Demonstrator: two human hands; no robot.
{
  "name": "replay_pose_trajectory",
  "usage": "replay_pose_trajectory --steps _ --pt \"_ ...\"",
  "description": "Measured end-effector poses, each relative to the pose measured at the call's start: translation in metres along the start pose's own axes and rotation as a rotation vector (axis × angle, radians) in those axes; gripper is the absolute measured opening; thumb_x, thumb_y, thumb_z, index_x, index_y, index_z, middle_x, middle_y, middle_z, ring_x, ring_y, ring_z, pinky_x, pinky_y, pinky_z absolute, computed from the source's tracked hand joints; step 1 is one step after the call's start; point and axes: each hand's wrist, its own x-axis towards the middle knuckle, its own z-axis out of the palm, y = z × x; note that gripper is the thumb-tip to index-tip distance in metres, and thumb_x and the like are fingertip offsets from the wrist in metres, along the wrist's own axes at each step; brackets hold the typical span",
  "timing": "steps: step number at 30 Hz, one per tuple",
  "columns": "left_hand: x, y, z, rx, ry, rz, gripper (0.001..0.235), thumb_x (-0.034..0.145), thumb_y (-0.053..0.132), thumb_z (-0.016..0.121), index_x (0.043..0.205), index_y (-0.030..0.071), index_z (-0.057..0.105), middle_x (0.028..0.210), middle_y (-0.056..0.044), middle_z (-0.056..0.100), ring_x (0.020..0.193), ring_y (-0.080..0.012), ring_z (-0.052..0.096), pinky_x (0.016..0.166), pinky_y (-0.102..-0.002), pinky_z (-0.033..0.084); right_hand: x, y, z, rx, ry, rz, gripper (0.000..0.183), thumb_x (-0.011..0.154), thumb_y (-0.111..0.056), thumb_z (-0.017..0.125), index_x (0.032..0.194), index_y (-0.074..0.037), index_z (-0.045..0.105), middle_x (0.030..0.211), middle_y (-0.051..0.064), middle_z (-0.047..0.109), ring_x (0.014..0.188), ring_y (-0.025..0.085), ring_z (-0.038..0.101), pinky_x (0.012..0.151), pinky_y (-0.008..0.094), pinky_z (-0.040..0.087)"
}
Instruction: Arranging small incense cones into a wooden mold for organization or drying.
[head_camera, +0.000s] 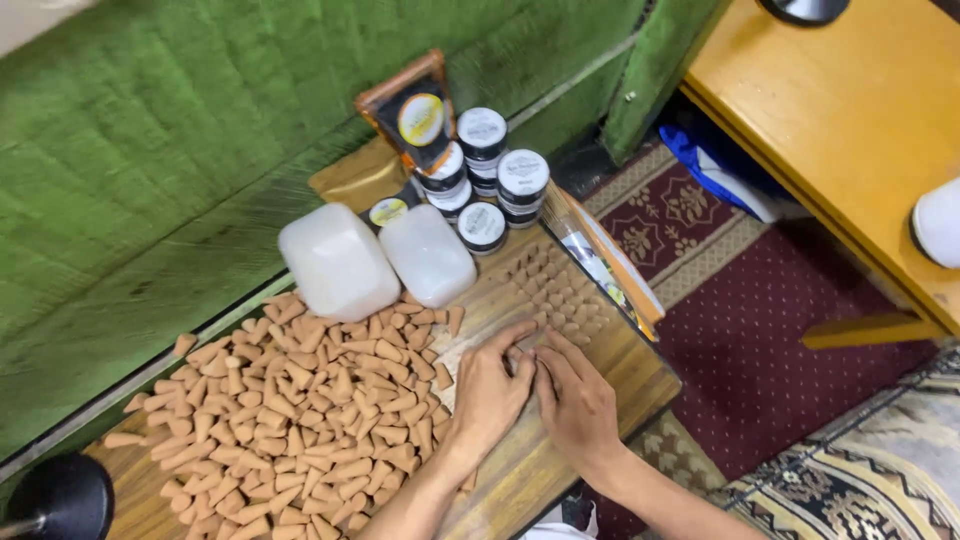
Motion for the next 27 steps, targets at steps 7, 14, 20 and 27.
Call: replay_pose_trajectory --steps 7,14,20,27 --pt "-0.004 0.019 -0.025 0.064 -0.048 -0.066 0.050 0.090 0.006 0.055 0.137 0.018 0.068 0.075 0.000 0.076 0.057 -0.0116 0.065 0.079 -0.026 0.061 -0.008 0.012 0.005 0.025 0.024 0.006 0.024 0.092 -0.009 0.068 0.116 -0.012 0.073 0.126 0.005 0.072 0.104 0.017 0.073 0.086 0.030 0.058" --pt "-0.046 0.024 -0.116 0.159 -0.147 -0.128 0.046 0.092 0.032 0.061 0.137 0.021 0.065 0.138 0.001 0.068 0.127 -0.0167 0.064 0.108 -0.039 0.046 -0.002 -0.029 0.014 0.047 -0.130 0.012 0.010 0.088 -0.024 0.075 0.098 -0.024 0.076 0.086 -0.007 0.068 0.075 0.012 0.066 0.071 0.027 0.052" --pt "-0.069 -0.059 -0.184 0.049 0.372 -0.039 0.030 0.093 0.026 0.067 0.120 0.017 0.075 0.115 0.001 0.080 0.101 -0.0116 0.075 0.098 -0.033 0.056 0.048 -0.126 0.045 0.309 -0.267 -0.385 0.014 0.094 -0.013 0.070 0.107 -0.011 0.071 0.104 0.002 0.073 0.092 0.017 0.073 0.079 0.027 0.058" --pt "-0.069 -0.133 -0.247 0.427 0.683 0.124 0.029 0.092 0.028 0.067 0.115 0.013 0.076 0.116 -0.004 0.075 0.118 -0.0279 0.058 0.107 -0.050 0.034 0.085 -0.196 0.111 0.365 -0.356 -0.534 0.019 0.099 -0.010 0.063 0.114 0.001 0.066 0.106 0.015 0.070 0.097 0.028 0.067 0.089 0.037 0.055"
